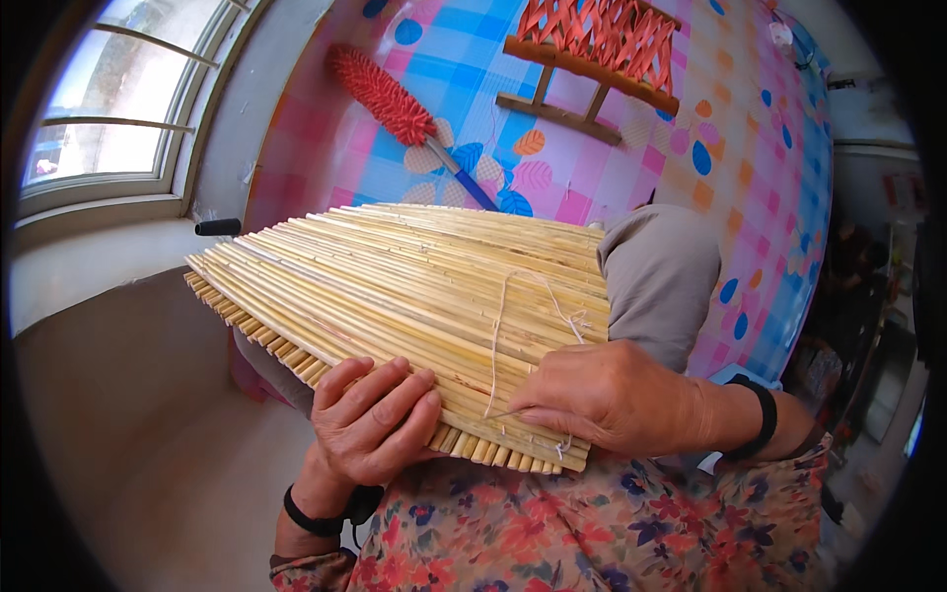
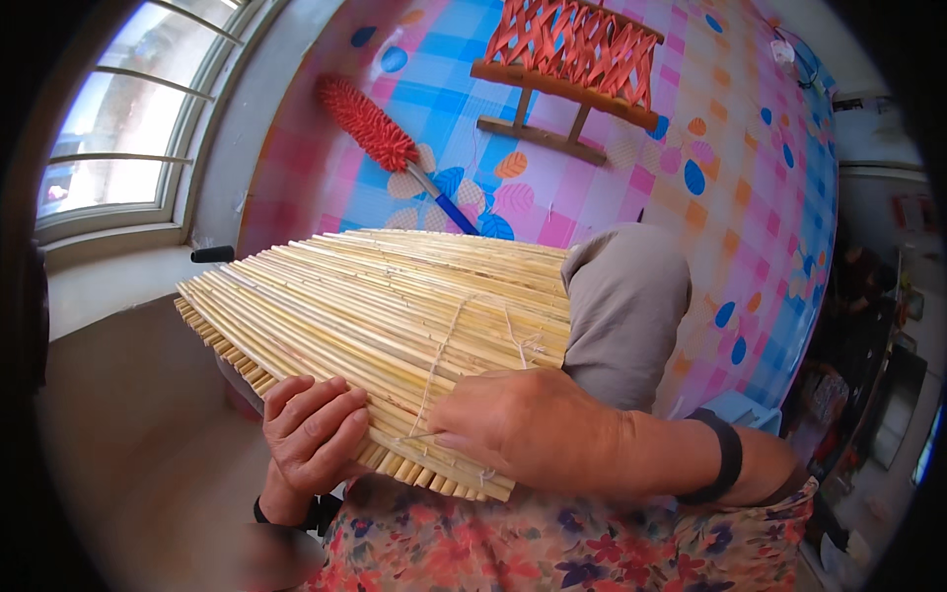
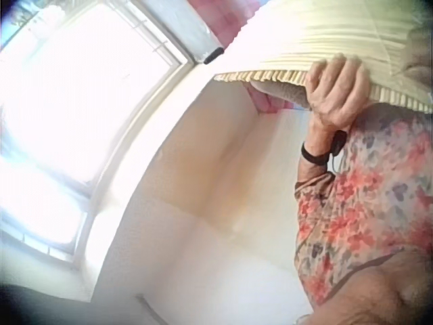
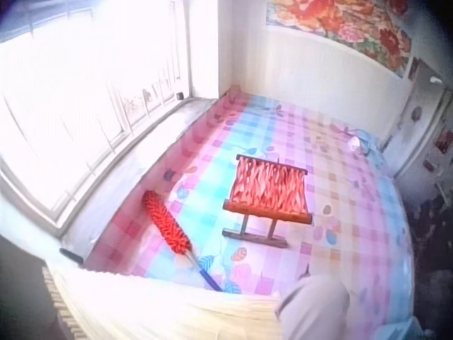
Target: The person weaves a white string through a bundle of thin bamboo sticks held in their lap. They repeatedly pass the string through the sticks and pull it tight to secure the bundle.
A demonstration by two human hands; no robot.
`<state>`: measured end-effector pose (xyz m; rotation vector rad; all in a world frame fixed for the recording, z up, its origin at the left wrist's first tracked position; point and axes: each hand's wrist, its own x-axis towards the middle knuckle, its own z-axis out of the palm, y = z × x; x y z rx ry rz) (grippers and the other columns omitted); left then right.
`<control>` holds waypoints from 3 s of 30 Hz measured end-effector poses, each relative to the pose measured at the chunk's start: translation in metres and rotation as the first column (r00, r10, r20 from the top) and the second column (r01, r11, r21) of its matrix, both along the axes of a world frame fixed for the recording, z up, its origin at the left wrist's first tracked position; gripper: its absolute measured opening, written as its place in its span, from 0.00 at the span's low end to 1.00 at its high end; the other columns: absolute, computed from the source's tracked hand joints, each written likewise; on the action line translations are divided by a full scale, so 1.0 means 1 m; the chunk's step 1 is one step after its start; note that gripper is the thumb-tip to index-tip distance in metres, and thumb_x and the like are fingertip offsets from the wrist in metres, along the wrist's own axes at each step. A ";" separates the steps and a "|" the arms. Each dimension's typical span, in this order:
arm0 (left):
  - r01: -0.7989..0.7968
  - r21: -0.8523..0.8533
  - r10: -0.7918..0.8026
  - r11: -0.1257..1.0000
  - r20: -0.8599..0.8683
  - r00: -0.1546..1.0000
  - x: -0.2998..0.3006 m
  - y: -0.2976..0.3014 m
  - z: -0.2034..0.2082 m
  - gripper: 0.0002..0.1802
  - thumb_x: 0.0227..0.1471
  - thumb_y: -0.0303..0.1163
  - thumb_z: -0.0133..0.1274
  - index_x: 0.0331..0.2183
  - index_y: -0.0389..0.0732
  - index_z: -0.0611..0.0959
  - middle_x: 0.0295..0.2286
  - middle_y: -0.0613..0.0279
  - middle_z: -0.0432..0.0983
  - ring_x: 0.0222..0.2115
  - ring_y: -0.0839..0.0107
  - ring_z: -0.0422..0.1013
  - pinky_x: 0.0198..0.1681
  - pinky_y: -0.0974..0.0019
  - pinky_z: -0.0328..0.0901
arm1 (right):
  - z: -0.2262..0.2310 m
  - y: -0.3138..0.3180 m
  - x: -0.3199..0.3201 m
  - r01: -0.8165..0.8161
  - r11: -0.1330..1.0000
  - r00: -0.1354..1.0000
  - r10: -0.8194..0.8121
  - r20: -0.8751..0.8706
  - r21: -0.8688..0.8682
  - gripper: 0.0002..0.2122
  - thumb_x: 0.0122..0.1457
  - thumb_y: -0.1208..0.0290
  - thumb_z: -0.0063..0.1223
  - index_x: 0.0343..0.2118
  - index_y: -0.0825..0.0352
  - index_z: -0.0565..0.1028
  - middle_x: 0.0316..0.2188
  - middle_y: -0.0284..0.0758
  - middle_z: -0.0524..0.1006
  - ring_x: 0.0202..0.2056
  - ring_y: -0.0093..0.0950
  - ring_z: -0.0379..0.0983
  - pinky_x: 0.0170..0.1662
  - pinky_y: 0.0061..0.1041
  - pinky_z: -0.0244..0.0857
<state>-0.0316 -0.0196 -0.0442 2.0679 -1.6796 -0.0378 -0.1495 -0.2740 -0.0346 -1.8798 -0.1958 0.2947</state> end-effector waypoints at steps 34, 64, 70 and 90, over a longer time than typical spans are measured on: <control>-0.025 0.146 0.032 0.989 -0.044 0.999 0.000 0.005 0.007 0.07 0.51 0.30 0.57 0.36 0.51 0.81 0.40 0.69 0.81 0.42 0.67 0.76 0.44 0.64 0.66 | -0.016 0.000 0.012 -0.076 0.985 0.997 0.078 -0.003 0.155 0.05 0.53 0.75 0.51 0.33 0.65 0.73 0.25 0.37 0.66 0.28 0.35 0.71 0.29 0.30 0.67; -0.006 0.030 0.006 1.000 -0.009 1.000 0.002 0.002 -0.002 0.07 0.50 0.31 0.54 0.34 0.49 0.81 0.37 0.68 0.81 0.38 0.69 0.76 0.42 0.66 0.65 | -0.010 -0.013 0.039 -0.356 0.913 0.927 0.373 -0.051 0.199 0.09 0.52 0.76 0.50 0.37 0.70 0.72 0.28 0.43 0.69 0.31 0.43 0.71 0.34 0.36 0.68; -0.001 -0.032 0.002 0.999 0.023 1.000 0.001 0.001 -0.006 0.07 0.50 0.31 0.54 0.34 0.47 0.82 0.36 0.67 0.81 0.37 0.69 0.76 0.41 0.66 0.65 | 0.005 -0.018 0.068 -0.535 0.843 0.838 0.538 -0.095 0.062 0.06 0.49 0.77 0.52 0.31 0.71 0.72 0.28 0.45 0.69 0.32 0.45 0.72 0.34 0.38 0.67; 0.086 -0.378 -0.116 0.922 -0.057 0.992 0.060 -0.060 -0.028 0.14 0.41 0.42 0.62 0.22 0.45 0.77 0.20 0.67 0.69 0.26 0.66 0.70 0.37 0.61 0.61 | 0.028 -0.044 0.093 -0.348 0.893 0.937 0.324 -0.128 -0.286 0.07 0.59 0.75 0.56 0.40 0.64 0.81 0.28 0.32 0.69 0.32 0.27 0.68 0.37 0.25 0.63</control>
